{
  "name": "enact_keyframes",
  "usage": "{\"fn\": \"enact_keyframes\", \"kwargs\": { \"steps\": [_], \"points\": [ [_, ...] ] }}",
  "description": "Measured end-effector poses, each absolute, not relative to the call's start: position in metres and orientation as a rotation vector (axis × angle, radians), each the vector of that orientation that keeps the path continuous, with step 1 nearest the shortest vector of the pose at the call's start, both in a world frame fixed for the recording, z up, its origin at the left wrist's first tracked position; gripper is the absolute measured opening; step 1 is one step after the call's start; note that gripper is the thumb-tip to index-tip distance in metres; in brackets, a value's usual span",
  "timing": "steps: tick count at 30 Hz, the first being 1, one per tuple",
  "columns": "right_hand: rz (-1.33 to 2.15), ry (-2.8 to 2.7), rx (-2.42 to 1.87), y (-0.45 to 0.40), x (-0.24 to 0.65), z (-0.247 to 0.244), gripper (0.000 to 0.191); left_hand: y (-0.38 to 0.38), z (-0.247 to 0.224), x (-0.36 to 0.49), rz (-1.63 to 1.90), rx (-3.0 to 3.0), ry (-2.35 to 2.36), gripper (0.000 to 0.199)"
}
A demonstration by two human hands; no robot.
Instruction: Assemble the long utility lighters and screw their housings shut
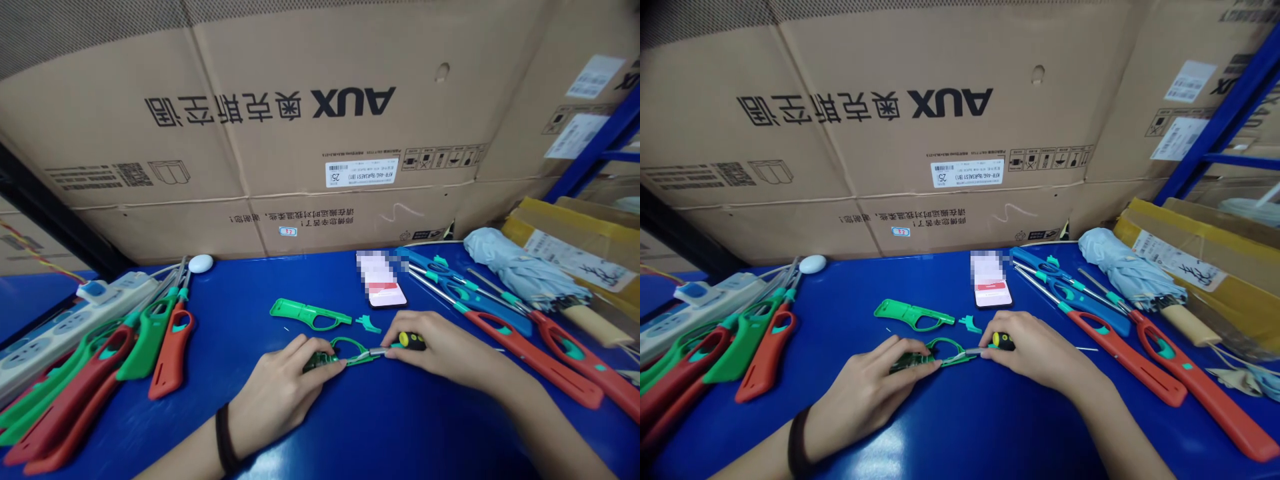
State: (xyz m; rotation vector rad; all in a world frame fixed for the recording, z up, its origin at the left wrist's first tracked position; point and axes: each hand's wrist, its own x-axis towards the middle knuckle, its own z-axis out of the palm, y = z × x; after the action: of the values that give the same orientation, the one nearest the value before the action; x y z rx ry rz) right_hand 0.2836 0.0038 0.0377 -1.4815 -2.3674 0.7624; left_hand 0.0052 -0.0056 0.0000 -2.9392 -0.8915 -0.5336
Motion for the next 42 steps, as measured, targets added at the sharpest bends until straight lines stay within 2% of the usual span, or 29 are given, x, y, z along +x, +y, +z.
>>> {"fn": "enact_keyframes", "kwargs": {
  "steps": [6,12,21,34,42],
  "points": [
    [0.689,-2.390,-1.399,0.000,0.282,0.034,0.006,-0.004,0.003,0.004,-0.529,-2.944,-0.886,0.036],
    [0.592,-2.428,-1.293,-0.002,0.283,0.026,0.020,-0.003,0.003,0.003,-0.536,-2.938,-0.889,0.036],
    [0.512,-2.504,-1.351,-0.008,0.280,0.028,0.023,-0.004,0.004,0.005,-0.555,-2.904,-0.891,0.035],
    [0.333,-2.552,-1.314,-0.009,0.285,0.016,0.045,-0.003,0.004,0.003,-0.519,-2.929,-0.914,0.035],
    [0.254,-2.683,-1.489,-0.015,0.268,0.037,0.040,-0.003,0.005,0.003,-0.561,-2.937,-0.927,0.035]
  ]
}}
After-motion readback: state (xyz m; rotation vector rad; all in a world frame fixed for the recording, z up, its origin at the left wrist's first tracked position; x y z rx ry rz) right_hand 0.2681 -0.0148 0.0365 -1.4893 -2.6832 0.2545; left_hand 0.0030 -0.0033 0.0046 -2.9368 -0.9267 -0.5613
